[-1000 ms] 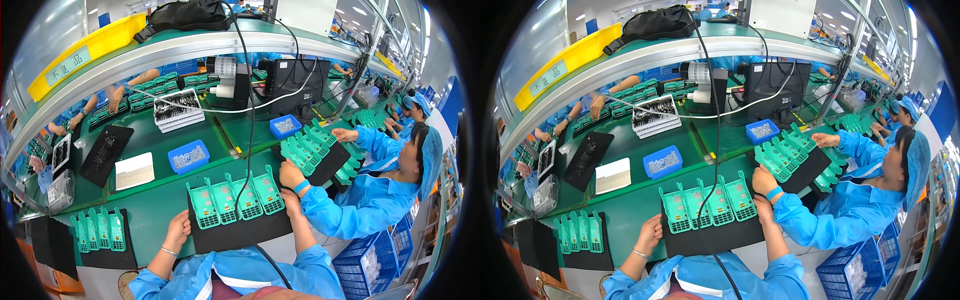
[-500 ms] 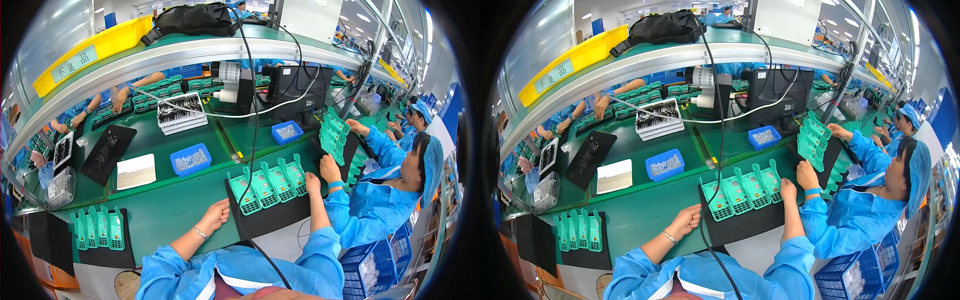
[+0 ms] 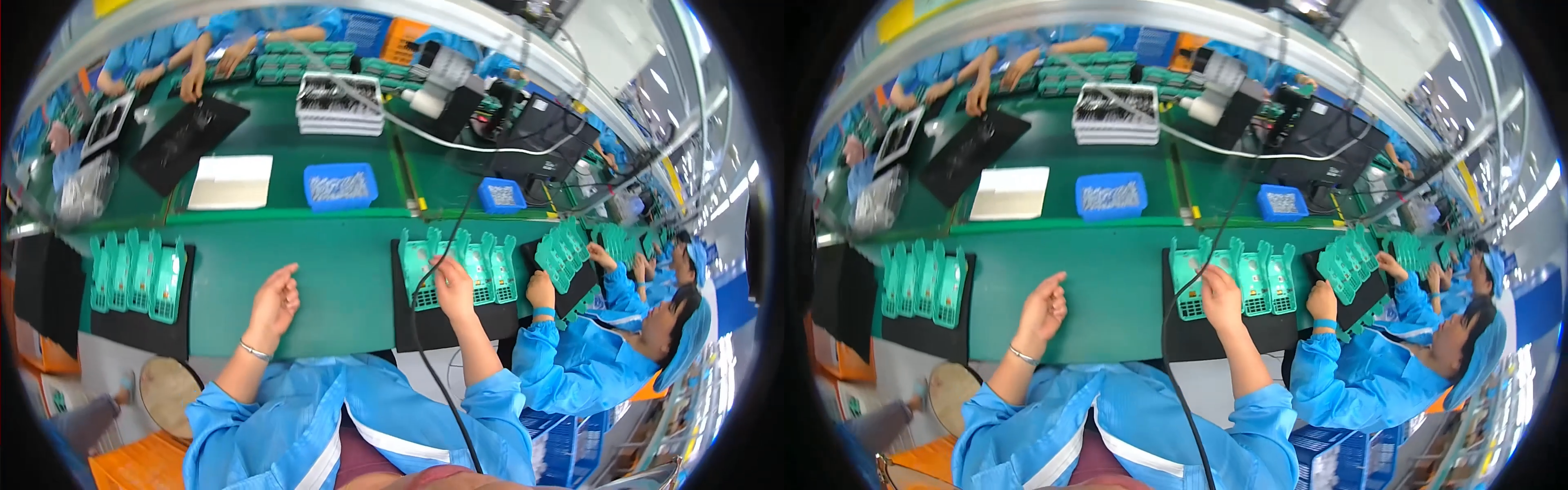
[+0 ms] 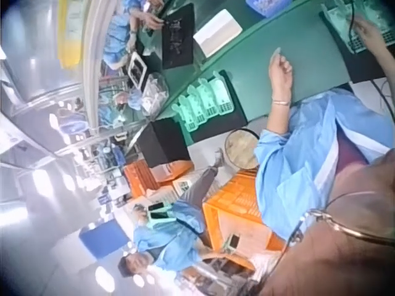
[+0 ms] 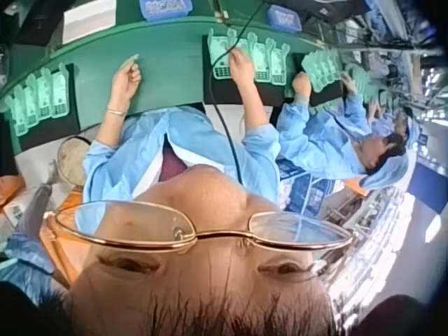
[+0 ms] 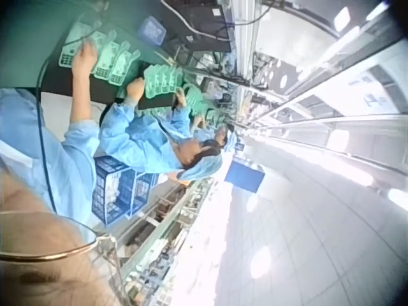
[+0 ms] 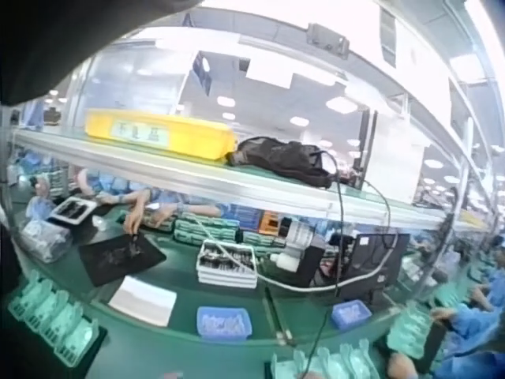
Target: The person inserts small metal components into green plastic housings by hand, working on an assembly line.
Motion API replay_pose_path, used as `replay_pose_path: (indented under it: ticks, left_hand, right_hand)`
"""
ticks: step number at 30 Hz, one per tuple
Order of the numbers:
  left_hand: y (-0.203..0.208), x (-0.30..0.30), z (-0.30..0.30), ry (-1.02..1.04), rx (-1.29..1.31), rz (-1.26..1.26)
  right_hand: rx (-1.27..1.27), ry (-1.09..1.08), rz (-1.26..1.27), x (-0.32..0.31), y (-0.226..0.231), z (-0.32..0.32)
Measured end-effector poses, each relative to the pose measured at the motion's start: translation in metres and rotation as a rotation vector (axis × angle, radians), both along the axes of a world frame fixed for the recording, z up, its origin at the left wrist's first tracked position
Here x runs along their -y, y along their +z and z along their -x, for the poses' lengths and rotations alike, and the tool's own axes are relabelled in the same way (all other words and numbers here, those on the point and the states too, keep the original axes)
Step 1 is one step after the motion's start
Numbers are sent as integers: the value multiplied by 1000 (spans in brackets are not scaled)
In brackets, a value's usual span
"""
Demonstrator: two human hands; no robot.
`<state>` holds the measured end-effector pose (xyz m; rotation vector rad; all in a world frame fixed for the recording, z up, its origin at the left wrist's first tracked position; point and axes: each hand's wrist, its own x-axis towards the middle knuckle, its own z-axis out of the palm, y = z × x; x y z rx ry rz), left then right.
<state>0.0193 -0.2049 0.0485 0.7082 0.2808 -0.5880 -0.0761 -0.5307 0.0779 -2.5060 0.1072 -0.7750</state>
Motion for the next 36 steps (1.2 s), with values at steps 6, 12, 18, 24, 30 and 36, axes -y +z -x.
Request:
replay_pose_path:
  ticks: [6, 12, 18, 24, 30, 36]
  left_hand:
    - [-12, -61, 17, 184, 50, 190]
    - [-8, -117, 33, 409, 82, 157]
    - [11, -158, 42, 541, 146, 95]
    - [7, -189, 58, 697, 154, 62]
    - [14, -206, 68, 739, 185, -15]
    - [-1, -213, 74, 795, 141, -32]
  right_hand:
    - [-329, 158, -431, -62, 2, -38]
    - [-644, 344, -857, -140, -6, -66]
    - [-844, 607, -980, -245, -25, -104]
    - [-930, 665, -1007, -342, -63, -133]
    - [-889, 575, -1207, -406, -71, -148]
    - [-857, 487, -1313, -418, -62, -157]
